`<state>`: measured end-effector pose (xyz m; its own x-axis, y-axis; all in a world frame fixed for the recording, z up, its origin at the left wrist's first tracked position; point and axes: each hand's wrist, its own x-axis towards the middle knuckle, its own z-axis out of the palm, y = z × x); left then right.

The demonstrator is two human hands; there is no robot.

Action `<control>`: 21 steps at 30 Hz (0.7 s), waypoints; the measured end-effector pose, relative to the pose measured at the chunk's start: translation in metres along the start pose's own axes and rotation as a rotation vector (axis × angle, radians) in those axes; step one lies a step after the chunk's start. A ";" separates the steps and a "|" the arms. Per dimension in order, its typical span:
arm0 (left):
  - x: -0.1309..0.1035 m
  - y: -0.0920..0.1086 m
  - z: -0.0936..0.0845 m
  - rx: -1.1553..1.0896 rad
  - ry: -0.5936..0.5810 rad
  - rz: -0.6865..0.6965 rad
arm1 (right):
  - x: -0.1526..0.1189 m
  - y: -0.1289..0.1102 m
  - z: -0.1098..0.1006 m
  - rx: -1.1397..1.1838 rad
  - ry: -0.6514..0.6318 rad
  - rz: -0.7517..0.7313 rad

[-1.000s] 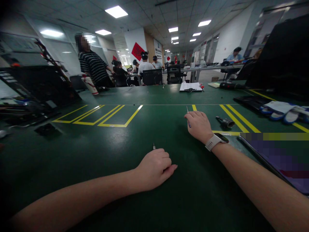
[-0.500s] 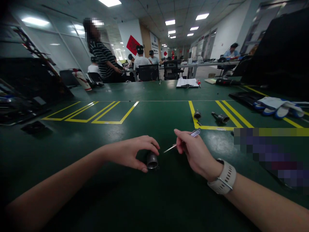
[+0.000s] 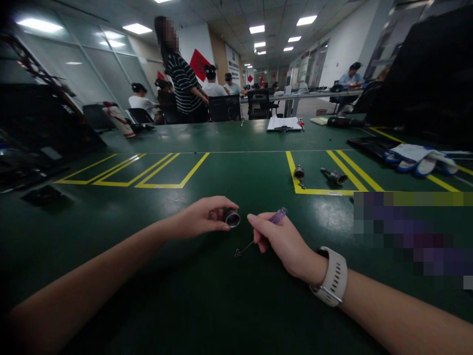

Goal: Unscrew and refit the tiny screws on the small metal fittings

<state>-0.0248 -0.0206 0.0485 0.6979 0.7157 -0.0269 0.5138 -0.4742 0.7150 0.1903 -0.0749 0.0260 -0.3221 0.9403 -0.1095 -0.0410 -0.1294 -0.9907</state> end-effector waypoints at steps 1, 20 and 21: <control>0.001 -0.002 0.004 -0.086 0.042 -0.005 | -0.001 -0.001 0.000 -0.043 -0.015 -0.001; 0.010 -0.004 0.047 -0.865 0.412 -0.122 | -0.022 -0.003 0.007 -0.610 0.102 -0.701; 0.010 -0.004 0.048 -0.868 0.418 -0.120 | -0.021 -0.003 0.008 -0.624 0.083 -0.711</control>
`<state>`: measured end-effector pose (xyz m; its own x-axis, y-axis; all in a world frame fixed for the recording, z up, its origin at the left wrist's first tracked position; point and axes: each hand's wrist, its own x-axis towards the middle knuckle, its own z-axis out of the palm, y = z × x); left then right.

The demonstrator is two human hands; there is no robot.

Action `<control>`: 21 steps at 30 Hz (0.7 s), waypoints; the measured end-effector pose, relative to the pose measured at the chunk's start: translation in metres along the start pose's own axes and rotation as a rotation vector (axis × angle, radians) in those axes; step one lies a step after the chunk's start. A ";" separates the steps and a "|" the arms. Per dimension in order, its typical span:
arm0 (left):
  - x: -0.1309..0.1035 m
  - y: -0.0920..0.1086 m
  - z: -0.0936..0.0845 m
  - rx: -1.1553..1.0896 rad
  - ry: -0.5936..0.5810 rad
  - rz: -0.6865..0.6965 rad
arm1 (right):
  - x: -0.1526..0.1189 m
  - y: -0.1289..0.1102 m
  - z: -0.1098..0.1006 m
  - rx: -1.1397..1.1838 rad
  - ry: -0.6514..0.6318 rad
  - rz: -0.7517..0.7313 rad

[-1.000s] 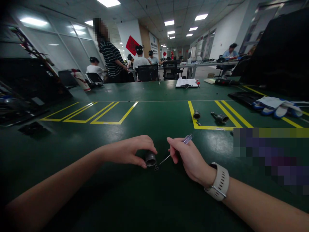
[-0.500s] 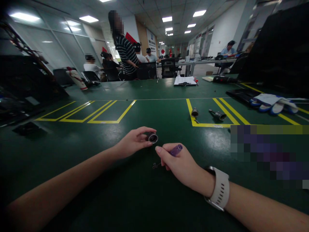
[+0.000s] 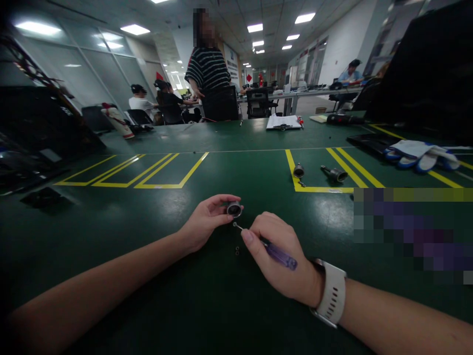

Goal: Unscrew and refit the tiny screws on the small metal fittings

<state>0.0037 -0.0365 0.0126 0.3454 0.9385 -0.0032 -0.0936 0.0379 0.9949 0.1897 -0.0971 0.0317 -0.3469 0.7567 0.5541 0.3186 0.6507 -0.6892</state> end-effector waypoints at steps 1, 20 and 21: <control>-0.001 0.000 0.001 -0.003 0.007 0.004 | 0.000 0.000 0.001 -0.006 -0.023 -0.010; 0.000 -0.004 0.004 0.033 0.101 0.056 | -0.001 0.002 0.010 -0.169 -0.163 0.030; 0.000 -0.005 0.004 0.040 0.104 0.060 | -0.001 0.001 0.010 -0.177 -0.170 0.027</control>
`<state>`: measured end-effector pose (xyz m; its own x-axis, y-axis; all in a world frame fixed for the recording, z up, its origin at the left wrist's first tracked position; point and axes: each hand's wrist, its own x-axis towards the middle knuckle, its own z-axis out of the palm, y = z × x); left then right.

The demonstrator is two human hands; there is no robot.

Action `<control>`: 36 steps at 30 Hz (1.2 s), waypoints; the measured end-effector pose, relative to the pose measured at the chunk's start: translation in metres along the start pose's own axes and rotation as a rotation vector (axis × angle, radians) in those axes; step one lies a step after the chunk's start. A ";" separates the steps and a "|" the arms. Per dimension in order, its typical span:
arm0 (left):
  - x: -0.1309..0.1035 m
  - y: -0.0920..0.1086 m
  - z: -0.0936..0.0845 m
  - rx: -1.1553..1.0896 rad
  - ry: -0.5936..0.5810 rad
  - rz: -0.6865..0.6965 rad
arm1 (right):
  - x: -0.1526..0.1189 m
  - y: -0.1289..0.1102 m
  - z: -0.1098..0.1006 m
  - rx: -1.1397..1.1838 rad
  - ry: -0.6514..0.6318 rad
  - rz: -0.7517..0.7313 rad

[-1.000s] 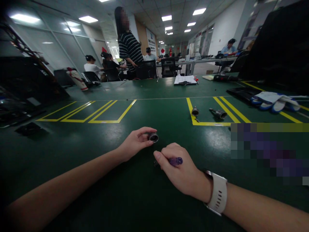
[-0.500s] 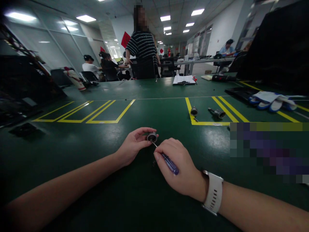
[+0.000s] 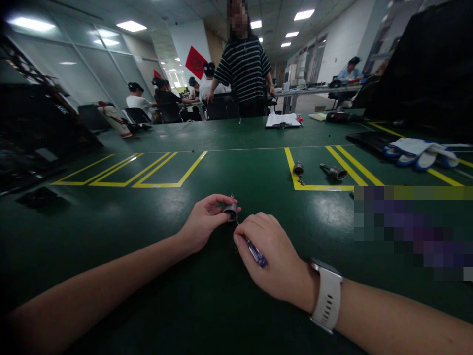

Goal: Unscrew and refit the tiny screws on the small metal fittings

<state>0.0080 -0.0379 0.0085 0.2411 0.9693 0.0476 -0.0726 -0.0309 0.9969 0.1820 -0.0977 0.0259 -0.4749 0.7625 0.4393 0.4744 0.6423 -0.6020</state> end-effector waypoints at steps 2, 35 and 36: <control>0.000 -0.001 0.000 0.011 0.007 0.007 | -0.001 -0.001 0.000 -0.016 -0.009 0.001; 0.002 0.000 -0.003 0.074 0.071 -0.047 | 0.010 0.019 -0.001 0.827 0.087 0.556; 0.002 0.000 -0.004 0.077 0.067 -0.045 | 0.009 0.020 -0.001 0.808 0.081 0.551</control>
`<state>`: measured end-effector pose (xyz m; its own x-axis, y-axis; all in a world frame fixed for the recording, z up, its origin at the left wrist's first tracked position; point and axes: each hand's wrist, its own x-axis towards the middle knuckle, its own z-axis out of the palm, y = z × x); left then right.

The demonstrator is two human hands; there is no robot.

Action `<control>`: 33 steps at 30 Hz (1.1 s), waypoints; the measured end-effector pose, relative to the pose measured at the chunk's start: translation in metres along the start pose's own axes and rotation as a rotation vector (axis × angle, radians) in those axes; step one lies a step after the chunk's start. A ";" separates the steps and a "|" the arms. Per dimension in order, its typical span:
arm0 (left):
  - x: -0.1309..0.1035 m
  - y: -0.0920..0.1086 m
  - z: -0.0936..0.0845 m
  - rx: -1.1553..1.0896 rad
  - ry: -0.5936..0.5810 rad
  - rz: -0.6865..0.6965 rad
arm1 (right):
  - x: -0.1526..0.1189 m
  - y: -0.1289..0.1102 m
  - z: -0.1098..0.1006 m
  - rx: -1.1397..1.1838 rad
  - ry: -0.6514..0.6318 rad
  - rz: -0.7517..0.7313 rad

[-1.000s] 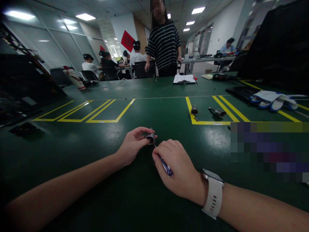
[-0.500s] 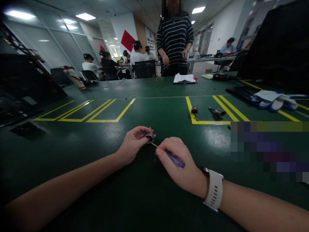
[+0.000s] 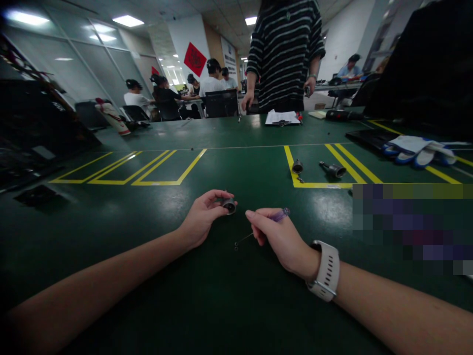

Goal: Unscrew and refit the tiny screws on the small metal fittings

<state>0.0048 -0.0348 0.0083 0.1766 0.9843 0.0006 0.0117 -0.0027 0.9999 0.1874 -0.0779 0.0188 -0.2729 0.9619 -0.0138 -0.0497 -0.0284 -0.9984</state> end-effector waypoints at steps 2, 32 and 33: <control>0.000 -0.001 0.000 0.000 -0.005 0.004 | 0.000 0.001 -0.001 -0.064 -0.016 -0.016; -0.001 0.002 0.003 -0.127 0.041 0.028 | -0.020 -0.007 0.013 -0.821 -0.080 -0.614; -0.001 0.002 0.003 -0.123 0.038 0.028 | -0.020 -0.007 0.013 -0.826 -0.076 -0.610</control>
<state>0.0077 -0.0363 0.0103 0.1381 0.9901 0.0263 -0.1141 -0.0105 0.9934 0.1811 -0.1003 0.0266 -0.4836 0.7295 0.4836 0.4679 0.6825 -0.5615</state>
